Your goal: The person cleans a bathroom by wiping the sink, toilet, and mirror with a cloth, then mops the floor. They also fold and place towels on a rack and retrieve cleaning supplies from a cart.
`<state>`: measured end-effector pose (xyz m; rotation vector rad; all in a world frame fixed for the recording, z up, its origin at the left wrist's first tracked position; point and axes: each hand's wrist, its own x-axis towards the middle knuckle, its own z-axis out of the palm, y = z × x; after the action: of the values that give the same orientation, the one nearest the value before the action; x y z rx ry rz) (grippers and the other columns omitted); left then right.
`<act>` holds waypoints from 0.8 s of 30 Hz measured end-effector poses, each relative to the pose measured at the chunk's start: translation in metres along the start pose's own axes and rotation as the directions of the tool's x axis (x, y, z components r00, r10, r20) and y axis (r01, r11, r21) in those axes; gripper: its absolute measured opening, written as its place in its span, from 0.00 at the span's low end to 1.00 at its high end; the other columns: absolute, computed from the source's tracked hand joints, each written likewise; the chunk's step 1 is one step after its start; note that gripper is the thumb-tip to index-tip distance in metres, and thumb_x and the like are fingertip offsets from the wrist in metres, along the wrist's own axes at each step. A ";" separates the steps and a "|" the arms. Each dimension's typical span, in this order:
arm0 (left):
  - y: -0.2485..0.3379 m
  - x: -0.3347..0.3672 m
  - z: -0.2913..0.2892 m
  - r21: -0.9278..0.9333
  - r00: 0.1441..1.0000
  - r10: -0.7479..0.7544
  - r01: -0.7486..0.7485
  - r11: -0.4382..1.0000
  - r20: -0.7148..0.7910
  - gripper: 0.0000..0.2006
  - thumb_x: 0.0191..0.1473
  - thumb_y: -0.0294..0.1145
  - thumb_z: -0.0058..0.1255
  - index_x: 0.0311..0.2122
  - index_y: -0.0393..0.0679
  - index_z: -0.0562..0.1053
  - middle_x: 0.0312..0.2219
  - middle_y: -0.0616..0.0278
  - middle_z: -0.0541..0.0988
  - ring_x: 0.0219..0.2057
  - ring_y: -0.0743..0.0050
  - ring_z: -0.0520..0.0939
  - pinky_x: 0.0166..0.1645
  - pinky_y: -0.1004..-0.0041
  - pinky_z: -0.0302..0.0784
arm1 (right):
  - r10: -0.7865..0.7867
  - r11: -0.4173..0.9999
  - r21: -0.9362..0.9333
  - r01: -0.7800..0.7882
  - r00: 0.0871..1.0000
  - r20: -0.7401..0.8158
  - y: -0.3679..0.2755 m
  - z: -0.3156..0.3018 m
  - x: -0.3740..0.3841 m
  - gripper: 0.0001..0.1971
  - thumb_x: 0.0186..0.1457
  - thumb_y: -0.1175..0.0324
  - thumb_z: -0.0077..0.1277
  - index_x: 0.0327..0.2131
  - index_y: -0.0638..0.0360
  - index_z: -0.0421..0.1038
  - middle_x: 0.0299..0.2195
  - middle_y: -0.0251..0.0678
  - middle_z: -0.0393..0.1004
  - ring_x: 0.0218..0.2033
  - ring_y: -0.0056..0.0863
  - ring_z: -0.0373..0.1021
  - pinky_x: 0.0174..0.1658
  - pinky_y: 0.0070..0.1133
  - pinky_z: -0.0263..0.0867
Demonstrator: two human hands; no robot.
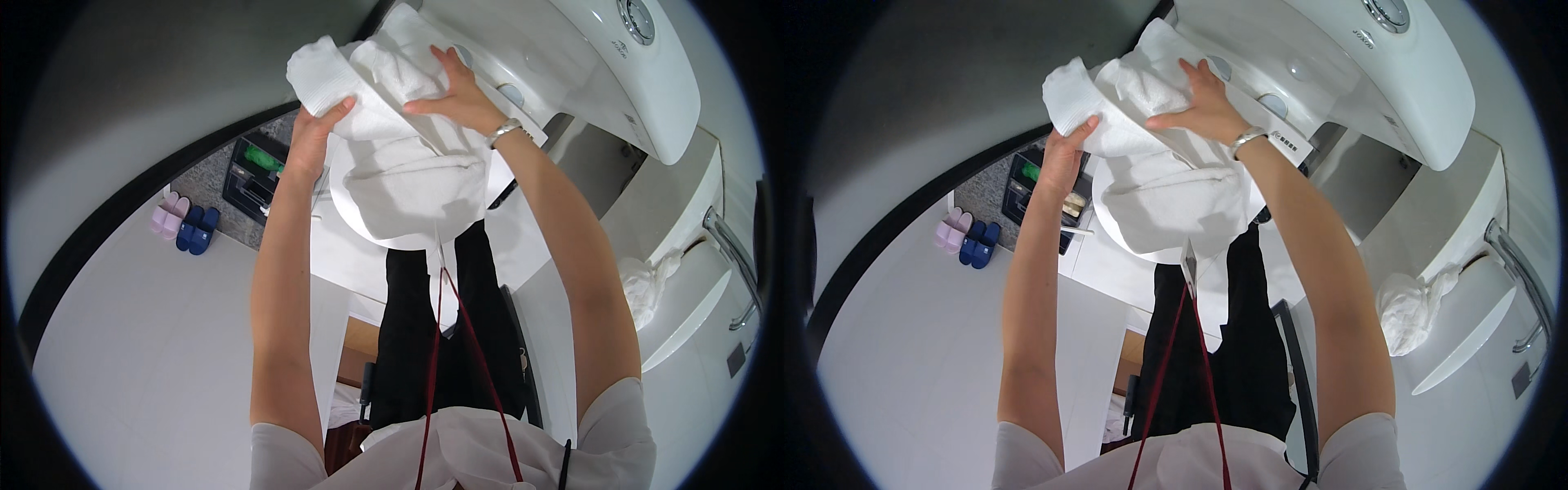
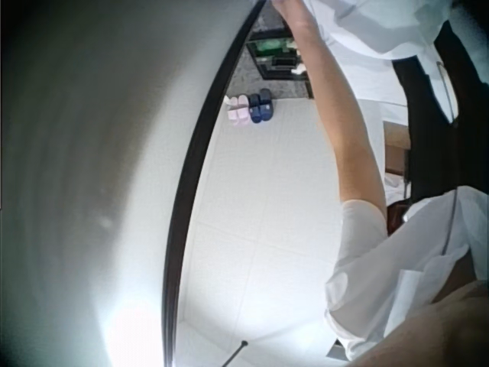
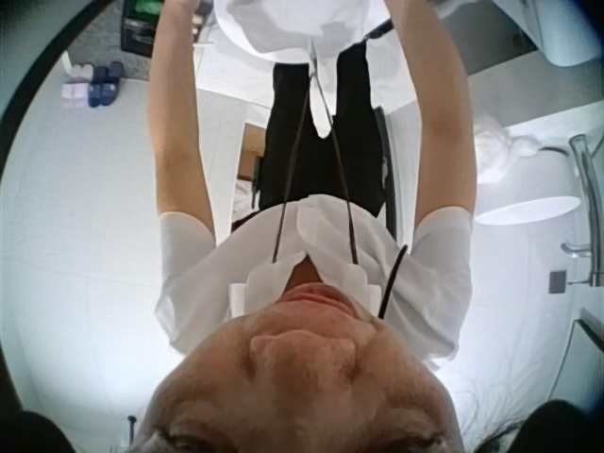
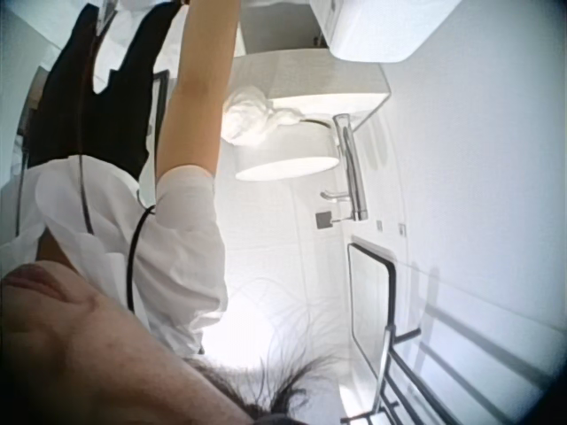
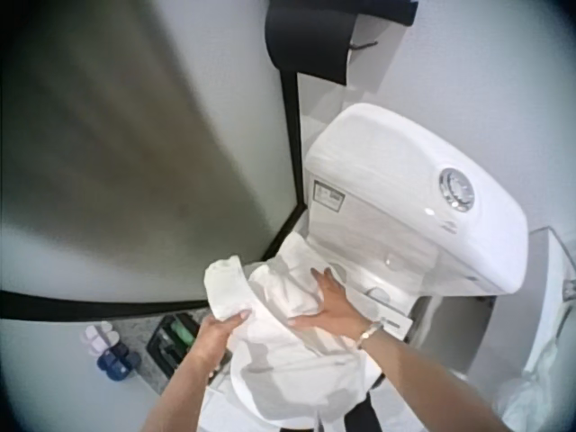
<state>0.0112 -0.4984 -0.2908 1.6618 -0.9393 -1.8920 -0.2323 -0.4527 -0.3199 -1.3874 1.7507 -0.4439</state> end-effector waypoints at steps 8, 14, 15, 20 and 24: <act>0.022 0.025 0.020 0.229 0.971 0.178 -0.212 0.950 0.161 0.51 0.46 0.54 0.55 0.64 0.39 0.39 0.60 0.45 0.53 0.61 0.57 0.55 0.63 0.70 0.47 | 0.257 0.863 0.476 -0.170 0.958 -0.124 0.001 0.026 0.000 0.28 0.46 0.71 0.54 0.52 0.60 0.59 0.39 0.41 0.73 0.40 0.31 0.70 0.44 0.21 0.65; 0.005 0.074 0.007 0.310 0.976 -0.189 0.214 0.927 -0.109 0.53 0.39 0.60 0.58 0.60 0.30 0.50 0.57 0.44 0.59 0.59 0.57 0.60 0.61 0.70 0.53 | 0.359 0.775 0.616 -0.141 0.901 -0.245 0.033 0.021 0.019 0.28 0.45 0.65 0.55 0.51 0.64 0.60 0.44 0.47 0.68 0.44 0.34 0.67 0.46 0.23 0.64; 0.000 0.084 0.005 0.261 0.973 -0.212 0.229 0.938 -0.094 0.51 0.39 0.59 0.59 0.59 0.29 0.53 0.56 0.44 0.61 0.58 0.57 0.62 0.61 0.70 0.54 | 0.246 0.960 0.227 -0.163 0.878 -0.410 0.032 0.021 0.024 0.33 0.42 0.61 0.58 0.52 0.65 0.59 0.50 0.49 0.64 0.48 0.37 0.64 0.48 0.24 0.63; 0.004 0.125 0.005 -0.107 0.983 -0.173 0.179 0.978 0.062 0.36 0.41 0.43 0.63 0.51 0.29 0.64 0.46 0.50 0.72 0.46 0.62 0.74 0.52 0.71 0.67 | 0.483 0.818 0.402 -0.412 0.871 -0.090 0.016 0.004 0.056 0.38 0.37 0.65 0.63 0.53 0.65 0.58 0.48 0.48 0.67 0.43 0.37 0.69 0.47 0.24 0.65; 0.032 0.096 -0.004 -0.104 0.987 -0.095 0.109 0.989 0.133 0.19 0.41 0.29 0.63 0.40 0.36 0.73 0.37 0.57 0.77 0.36 0.67 0.78 0.42 0.74 0.74 | 0.326 0.680 0.638 -0.360 0.929 0.176 0.019 -0.021 0.032 0.34 0.37 0.71 0.63 0.51 0.66 0.62 0.45 0.46 0.69 0.35 0.36 0.72 0.43 0.23 0.68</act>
<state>-0.0045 -0.5898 -0.3323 1.5666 -0.7944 -2.0999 -0.2617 -0.4806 -0.3330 -0.5326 1.5365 -0.7263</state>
